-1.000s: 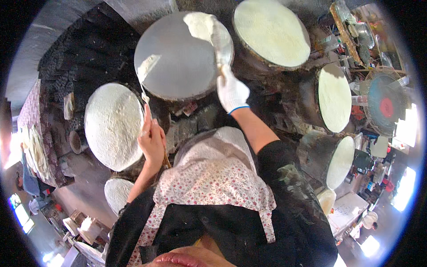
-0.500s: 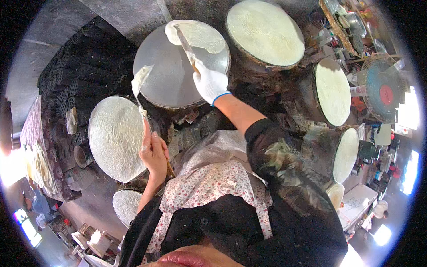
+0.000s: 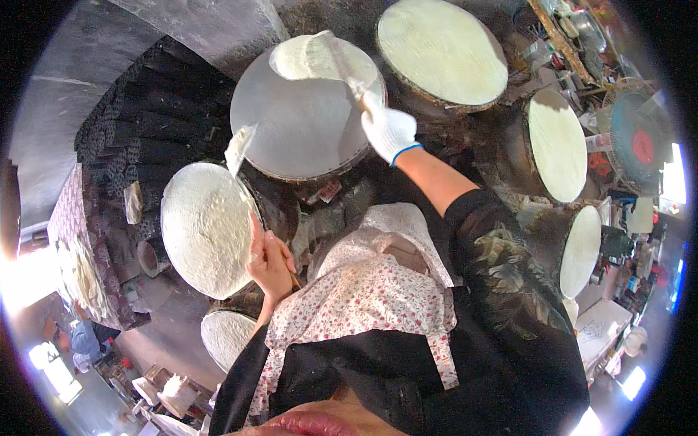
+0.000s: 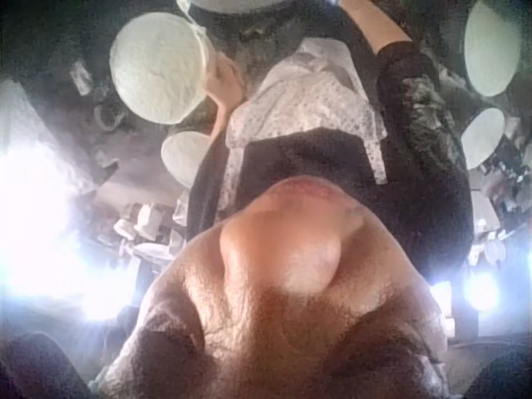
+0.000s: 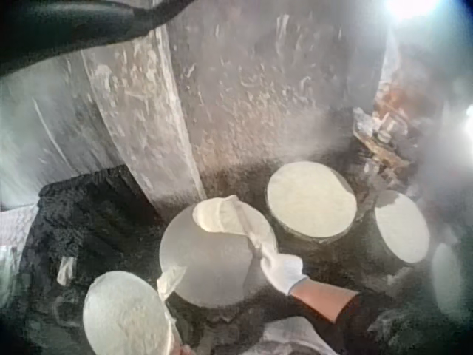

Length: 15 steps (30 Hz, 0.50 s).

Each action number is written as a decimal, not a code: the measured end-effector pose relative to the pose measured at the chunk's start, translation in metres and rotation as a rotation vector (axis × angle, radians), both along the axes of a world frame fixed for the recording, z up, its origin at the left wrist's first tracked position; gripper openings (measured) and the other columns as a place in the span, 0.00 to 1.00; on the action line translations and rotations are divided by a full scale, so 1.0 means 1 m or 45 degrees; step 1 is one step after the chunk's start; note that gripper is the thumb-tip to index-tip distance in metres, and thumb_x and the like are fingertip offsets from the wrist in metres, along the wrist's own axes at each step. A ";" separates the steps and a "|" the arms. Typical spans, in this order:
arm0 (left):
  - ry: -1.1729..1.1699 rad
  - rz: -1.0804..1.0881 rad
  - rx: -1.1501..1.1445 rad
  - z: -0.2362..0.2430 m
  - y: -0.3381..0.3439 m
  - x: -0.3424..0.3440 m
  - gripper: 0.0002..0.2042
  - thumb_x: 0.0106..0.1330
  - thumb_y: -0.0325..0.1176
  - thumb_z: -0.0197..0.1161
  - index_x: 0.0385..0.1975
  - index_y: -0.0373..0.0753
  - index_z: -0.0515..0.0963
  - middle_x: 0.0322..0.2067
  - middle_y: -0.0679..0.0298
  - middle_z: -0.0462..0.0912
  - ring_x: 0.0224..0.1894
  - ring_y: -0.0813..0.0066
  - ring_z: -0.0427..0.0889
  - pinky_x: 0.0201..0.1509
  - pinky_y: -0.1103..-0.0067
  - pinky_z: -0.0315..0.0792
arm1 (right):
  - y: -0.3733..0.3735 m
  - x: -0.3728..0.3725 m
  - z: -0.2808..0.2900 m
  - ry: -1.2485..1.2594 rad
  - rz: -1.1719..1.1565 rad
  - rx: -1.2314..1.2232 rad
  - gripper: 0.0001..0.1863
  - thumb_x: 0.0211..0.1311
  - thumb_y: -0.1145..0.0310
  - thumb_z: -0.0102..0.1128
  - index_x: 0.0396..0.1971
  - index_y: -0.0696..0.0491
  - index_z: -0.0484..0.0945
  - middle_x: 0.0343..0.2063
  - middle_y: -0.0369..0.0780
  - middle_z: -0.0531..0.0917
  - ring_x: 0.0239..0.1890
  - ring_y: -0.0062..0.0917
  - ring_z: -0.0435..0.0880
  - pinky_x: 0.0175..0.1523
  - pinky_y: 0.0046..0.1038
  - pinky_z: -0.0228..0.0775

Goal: The person ladles batter onto multiple hot griddles, spreads it into thin circles, flips the crepes, and stacks the finished ones. The process repeats continuously across several griddles in a busy street food stall.

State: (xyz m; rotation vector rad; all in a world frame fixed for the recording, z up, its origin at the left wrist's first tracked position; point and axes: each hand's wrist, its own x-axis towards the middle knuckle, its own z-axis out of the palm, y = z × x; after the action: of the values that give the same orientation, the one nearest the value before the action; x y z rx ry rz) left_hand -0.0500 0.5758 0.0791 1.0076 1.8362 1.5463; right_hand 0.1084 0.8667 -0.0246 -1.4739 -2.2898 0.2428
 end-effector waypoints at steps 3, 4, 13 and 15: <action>-0.108 0.067 -0.171 -0.002 0.002 0.011 0.26 0.82 0.22 0.48 0.79 0.38 0.62 0.16 0.76 0.68 0.16 0.91 0.63 0.19 0.86 0.61 | 0.007 -0.007 0.000 0.037 0.315 -0.151 0.30 0.71 0.60 0.58 0.72 0.34 0.69 0.20 0.43 0.84 0.21 0.42 0.85 0.29 0.46 0.75; -0.002 0.041 -0.130 -0.003 0.003 0.015 0.26 0.82 0.23 0.49 0.79 0.37 0.63 0.16 0.75 0.69 0.16 0.91 0.64 0.19 0.86 0.62 | 0.009 -0.006 0.003 0.097 0.354 -0.033 0.28 0.71 0.60 0.58 0.71 0.35 0.71 0.20 0.43 0.85 0.21 0.42 0.85 0.29 0.46 0.75; 0.099 0.190 -0.117 0.001 0.013 0.059 0.26 0.81 0.20 0.48 0.78 0.36 0.64 0.15 0.74 0.70 0.15 0.90 0.65 0.18 0.85 0.62 | 0.028 -0.007 0.027 0.103 0.515 -0.298 0.22 0.72 0.58 0.56 0.65 0.36 0.74 0.24 0.46 0.86 0.24 0.46 0.86 0.32 0.49 0.78; 0.116 0.210 -0.105 0.002 0.018 0.070 0.26 0.81 0.20 0.48 0.78 0.36 0.63 0.15 0.74 0.69 0.15 0.90 0.65 0.18 0.84 0.61 | 0.035 -0.007 0.028 0.072 0.659 -0.250 0.23 0.73 0.57 0.56 0.66 0.34 0.76 0.25 0.47 0.87 0.26 0.46 0.88 0.36 0.48 0.79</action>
State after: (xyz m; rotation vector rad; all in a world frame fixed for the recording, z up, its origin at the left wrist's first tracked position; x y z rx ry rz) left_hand 0.0199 0.5942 0.0814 0.9223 2.0741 1.5260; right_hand 0.1018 0.9013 0.0036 -0.9089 -2.6211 0.6618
